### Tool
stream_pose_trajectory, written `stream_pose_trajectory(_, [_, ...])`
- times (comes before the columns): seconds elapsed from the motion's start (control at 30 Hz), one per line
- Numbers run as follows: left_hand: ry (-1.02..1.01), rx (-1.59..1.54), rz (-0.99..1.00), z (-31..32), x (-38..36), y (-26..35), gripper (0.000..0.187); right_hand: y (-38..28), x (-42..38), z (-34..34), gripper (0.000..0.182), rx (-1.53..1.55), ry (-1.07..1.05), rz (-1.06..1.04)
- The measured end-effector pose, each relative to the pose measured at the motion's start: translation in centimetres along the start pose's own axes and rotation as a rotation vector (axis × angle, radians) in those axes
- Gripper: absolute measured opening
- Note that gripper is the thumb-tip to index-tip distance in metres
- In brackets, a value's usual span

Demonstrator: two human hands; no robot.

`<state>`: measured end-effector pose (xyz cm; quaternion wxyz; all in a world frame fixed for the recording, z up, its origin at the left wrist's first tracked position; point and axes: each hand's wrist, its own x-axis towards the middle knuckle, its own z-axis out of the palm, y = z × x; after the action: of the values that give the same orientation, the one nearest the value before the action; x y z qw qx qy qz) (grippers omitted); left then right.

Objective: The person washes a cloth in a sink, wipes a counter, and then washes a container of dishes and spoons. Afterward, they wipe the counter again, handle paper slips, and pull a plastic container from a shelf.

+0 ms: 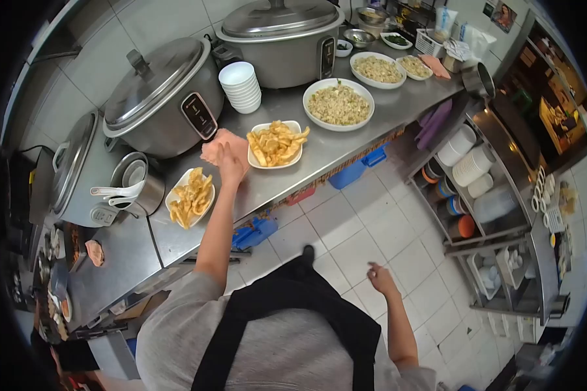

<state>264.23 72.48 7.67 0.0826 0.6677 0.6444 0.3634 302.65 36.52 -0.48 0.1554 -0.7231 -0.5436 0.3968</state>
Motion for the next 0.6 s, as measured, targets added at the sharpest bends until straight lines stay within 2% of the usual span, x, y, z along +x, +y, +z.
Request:
stream_pose_trajectory(0.1, [-0.022, 0.263, -0.085, 1.3, 1.7, -2.0, 0.048, -0.6, 4.8, -4.0, 0.037, -0.277, 0.25, -0.039])
stream_pose_trajectory(0.17, [-0.105, 0.505, -0.06, 2.6, 2.2, -2.3, 0.051, -0.5, 8.0, -5.9, 0.038, -0.186, 0.131, -0.118])
stream_pose_trajectory(0.23, [0.004, 0.625, -0.043, 3.5, 2.0, -2.7, 0.056, 0.9, 10.1, -7.6, 0.037, -0.121, 0.052, -0.125])
stream_pose_trajectory(0.3, [0.112, 0.673, 0.056, 3.8, 1.9, -3.4, 0.052, 3.5, 11.9, -8.4, 0.036, -0.079, -0.001, -0.078])
stream_pose_trajectory(0.37, [-0.068, 0.482, -0.077, 0.6, 2.1, 0.5, 0.043, 9.4, 12.7, -8.9, 0.037, -0.14, 0.027, -0.019])
stream_pose_trajectory(0.43, [0.113, 0.301, 0.046, 1.6, 0.9, -1.7, 0.038, 14.6, 12.0, -10.2, 0.038, -0.272, -0.004, 0.131])
stream_pose_trajectory(0.47, [0.026, 0.387, 0.045, 0.3, 0.0, 0.4, 0.038, 16.8, 11.4, -10.6, 0.039, -0.332, -0.036, 0.234])
stream_pose_trajectory(0.5, [-0.061, 0.476, 0.044, -1.4, -1.5, 2.8, 0.039, 18.5, 10.4, -11.1, 0.038, -0.277, 0.045, 0.268])
stream_pose_trajectory(0.53, [0.052, 0.356, 0.104, -1.5, -3.8, 3.3, 0.033, 20.0, 10.0, -11.6, 0.037, -0.2, 0.053, 0.364])
stream_pose_trajectory(0.57, [0.13, 0.403, 0.155, -1.6, -6.2, 3.8, 0.03, 22.0, 9.5, -11.9, 0.035, -0.146, 0.059, 0.365])
stream_pose_trajectory(0.6, [0.127, 0.338, 0.148, -2.0, -8.5, 4.6, 0.027, 22.1, 9.2, -12.7, 0.033, -0.137, 0.078, 0.368])
